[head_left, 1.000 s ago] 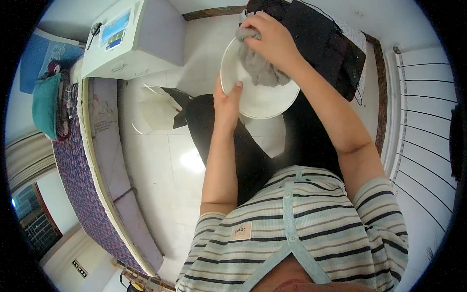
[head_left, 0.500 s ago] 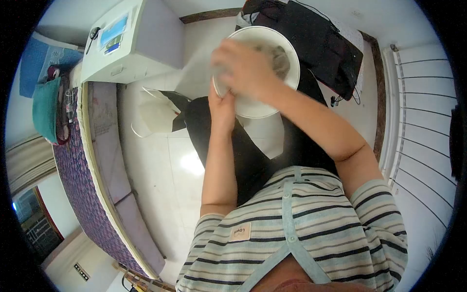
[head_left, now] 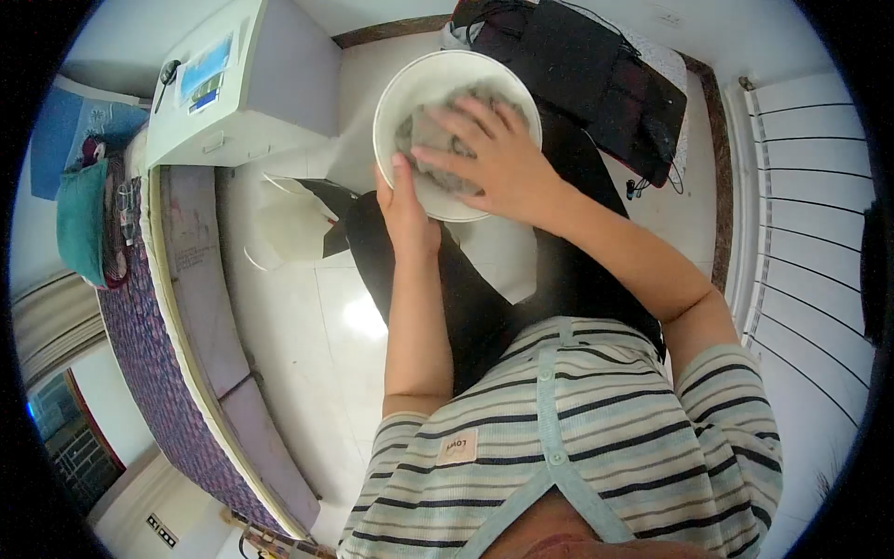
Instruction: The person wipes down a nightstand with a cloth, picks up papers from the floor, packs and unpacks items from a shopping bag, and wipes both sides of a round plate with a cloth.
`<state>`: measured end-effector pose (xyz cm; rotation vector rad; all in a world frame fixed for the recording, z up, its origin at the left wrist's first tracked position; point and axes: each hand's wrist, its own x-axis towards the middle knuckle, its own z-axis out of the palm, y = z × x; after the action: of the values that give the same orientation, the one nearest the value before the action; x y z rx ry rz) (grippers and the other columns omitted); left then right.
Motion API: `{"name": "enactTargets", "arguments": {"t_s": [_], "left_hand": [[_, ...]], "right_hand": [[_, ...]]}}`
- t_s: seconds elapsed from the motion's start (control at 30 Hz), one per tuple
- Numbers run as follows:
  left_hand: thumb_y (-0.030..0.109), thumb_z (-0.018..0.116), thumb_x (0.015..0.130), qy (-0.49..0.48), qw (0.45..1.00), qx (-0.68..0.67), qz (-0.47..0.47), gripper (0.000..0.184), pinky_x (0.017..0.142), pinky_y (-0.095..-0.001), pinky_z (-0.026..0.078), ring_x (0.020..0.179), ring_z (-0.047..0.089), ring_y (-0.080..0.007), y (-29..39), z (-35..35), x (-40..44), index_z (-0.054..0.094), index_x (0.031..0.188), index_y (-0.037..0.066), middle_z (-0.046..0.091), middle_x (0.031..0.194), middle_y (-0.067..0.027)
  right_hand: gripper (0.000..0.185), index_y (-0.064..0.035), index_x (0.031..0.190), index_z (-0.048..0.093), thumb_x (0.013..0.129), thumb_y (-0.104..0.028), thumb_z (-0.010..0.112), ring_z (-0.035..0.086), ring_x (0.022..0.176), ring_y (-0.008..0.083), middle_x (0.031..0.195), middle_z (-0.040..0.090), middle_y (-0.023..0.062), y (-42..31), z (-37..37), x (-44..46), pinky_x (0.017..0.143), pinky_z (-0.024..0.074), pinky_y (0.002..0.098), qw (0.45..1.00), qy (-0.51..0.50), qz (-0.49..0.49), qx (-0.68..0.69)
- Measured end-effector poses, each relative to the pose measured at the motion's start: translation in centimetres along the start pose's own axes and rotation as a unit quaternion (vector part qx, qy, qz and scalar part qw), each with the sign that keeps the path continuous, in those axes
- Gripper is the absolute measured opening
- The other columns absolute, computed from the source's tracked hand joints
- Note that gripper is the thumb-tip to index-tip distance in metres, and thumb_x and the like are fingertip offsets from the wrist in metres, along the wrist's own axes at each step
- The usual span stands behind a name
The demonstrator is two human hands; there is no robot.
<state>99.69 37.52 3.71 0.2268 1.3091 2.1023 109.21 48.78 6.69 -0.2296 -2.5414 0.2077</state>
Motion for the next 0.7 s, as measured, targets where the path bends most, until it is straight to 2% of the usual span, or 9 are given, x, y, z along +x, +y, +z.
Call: {"name": "enactTargets", "arguments": {"t_s": [0.07, 0.17, 0.27, 0.33, 0.4, 0.47, 0.53, 0.63, 0.7], "left_hand": [[0.029, 0.041, 0.094, 0.007, 1.000, 0.030, -0.009, 0.041, 0.088, -0.0331, 0.041, 0.107, 0.048, -0.0208, -0.4, 0.4, -0.2, 0.039, 0.125, 0.003, 0.048, 0.119, -0.0118], [0.037, 0.036, 0.094, 0.019, 1.000, 0.003, -0.023, 0.046, 0.089, -0.0348, 0.041, 0.109, 0.047, -0.0223, -0.4, 0.4, -0.2, 0.040, 0.123, 0.002, 0.047, 0.119, -0.0131], [0.044, 0.032, 0.094, 0.019, 0.998, -0.060, -0.014, 0.053, 0.090, -0.0369, 0.042, 0.109, 0.048, -0.0253, 0.1, -0.3, -0.2, 0.039, 0.123, 0.000, 0.046, 0.119, -0.0142], [0.046, 0.033, 0.093, 0.032, 0.998, -0.052, -0.018, 0.058, 0.091, -0.0369, 0.042, 0.109, 0.048, -0.0263, 0.2, -0.6, -0.3, 0.037, 0.124, -0.001, 0.046, 0.121, -0.0149], [0.048, 0.035, 0.092, 0.042, 0.999, -0.033, 0.002, 0.061, 0.092, -0.0368, 0.041, 0.111, 0.047, -0.0263, 0.3, -0.7, -0.2, 0.035, 0.127, -0.002, 0.045, 0.123, -0.0157], [0.045, 0.031, 0.094, 0.046, 0.999, 0.012, -0.004, 0.059, 0.096, -0.0394, 0.037, 0.116, 0.044, -0.0284, 0.3, -0.6, -0.1, 0.031, 0.130, -0.001, 0.041, 0.128, -0.0165], [0.044, 0.032, 0.094, 0.046, 0.998, 0.041, 0.000, 0.058, 0.097, -0.0385, 0.037, 0.118, 0.042, -0.0285, 1.1, 0.2, -0.5, 0.030, 0.131, -0.001, 0.039, 0.131, -0.0166], [0.042, 0.030, 0.095, 0.100, 0.995, 0.008, -0.002, 0.056, 0.098, -0.0384, 0.036, 0.119, 0.041, -0.0285, 1.3, 0.0, -0.1, 0.029, 0.131, -0.001, 0.038, 0.132, -0.0163], [0.047, 0.034, 0.092, 0.066, 0.997, -0.021, 0.023, 0.061, 0.096, -0.0379, 0.038, 0.117, 0.042, -0.0276, 0.6, -1.0, 0.7, 0.028, 0.131, 0.000, 0.037, 0.131, -0.0156]], "right_hand": [[0.058, -0.0191, 0.123, 0.048, 0.068, -0.017, 0.067, 0.047, 0.105, 0.0287, 0.116, 0.049, 0.0107, -0.2, 0.6, -0.4, 0.091, 0.0365, 0.0408, 0.998, -0.055, -0.024, -0.004], [0.055, -0.0171, 0.120, 0.050, 0.067, -0.013, 0.067, 0.049, 0.105, 0.0289, 0.115, 0.049, 0.0118, -2.2, 1.8, 1.3, 0.089, 0.0387, 0.0396, 0.968, -0.010, 0.123, 0.220], [0.046, -0.0145, 0.113, 0.054, 0.069, -0.017, 0.066, 0.050, 0.102, 0.0279, 0.112, 0.050, 0.0123, -3.6, 1.7, 0.7, 0.086, 0.0415, 0.0395, 0.951, -0.042, 0.075, 0.296], [0.034, -0.0155, 0.106, 0.058, 0.073, -0.021, 0.063, 0.051, 0.101, 0.0268, 0.110, 0.051, 0.0098, -1.9, 1.5, -0.1, 0.084, 0.0428, 0.0387, 0.963, -0.085, 0.040, 0.251], [0.028, -0.0177, 0.102, 0.059, 0.074, -0.023, 0.061, 0.051, 0.101, 0.0257, 0.107, 0.053, 0.0062, 0.6, 1.0, 0.0, 0.084, 0.0430, 0.0380, 0.991, -0.132, -0.006, 0.028], [0.024, -0.0199, 0.098, 0.061, 0.074, -0.020, 0.059, 0.052, 0.101, 0.0240, 0.107, 0.054, 0.0038, 3.8, -1.0, 1.9, 0.083, 0.0438, 0.0378, 0.975, -0.171, 0.114, -0.089], [0.028, -0.0206, 0.098, 0.061, 0.071, -0.016, 0.059, 0.054, 0.093, 0.0254, 0.104, 0.055, 0.0060, 6.9, -1.4, 2.0, 0.077, 0.0454, 0.0397, 0.985, -0.001, 0.105, -0.136], [0.034, -0.0211, 0.101, 0.061, 0.067, -0.015, 0.062, 0.053, 0.095, 0.0253, 0.106, 0.054, 0.0051, 7.2, -2.0, 1.9, 0.078, 0.0449, 0.0389, 0.982, 0.109, 0.146, -0.045], [0.038, -0.0212, 0.102, 0.061, 0.065, -0.015, 0.064, 0.053, 0.095, 0.0252, 0.107, 0.053, 0.0050, 5.3, -2.6, 1.7, 0.079, 0.0447, 0.0383, 0.990, 0.074, 0.111, -0.038]]}}
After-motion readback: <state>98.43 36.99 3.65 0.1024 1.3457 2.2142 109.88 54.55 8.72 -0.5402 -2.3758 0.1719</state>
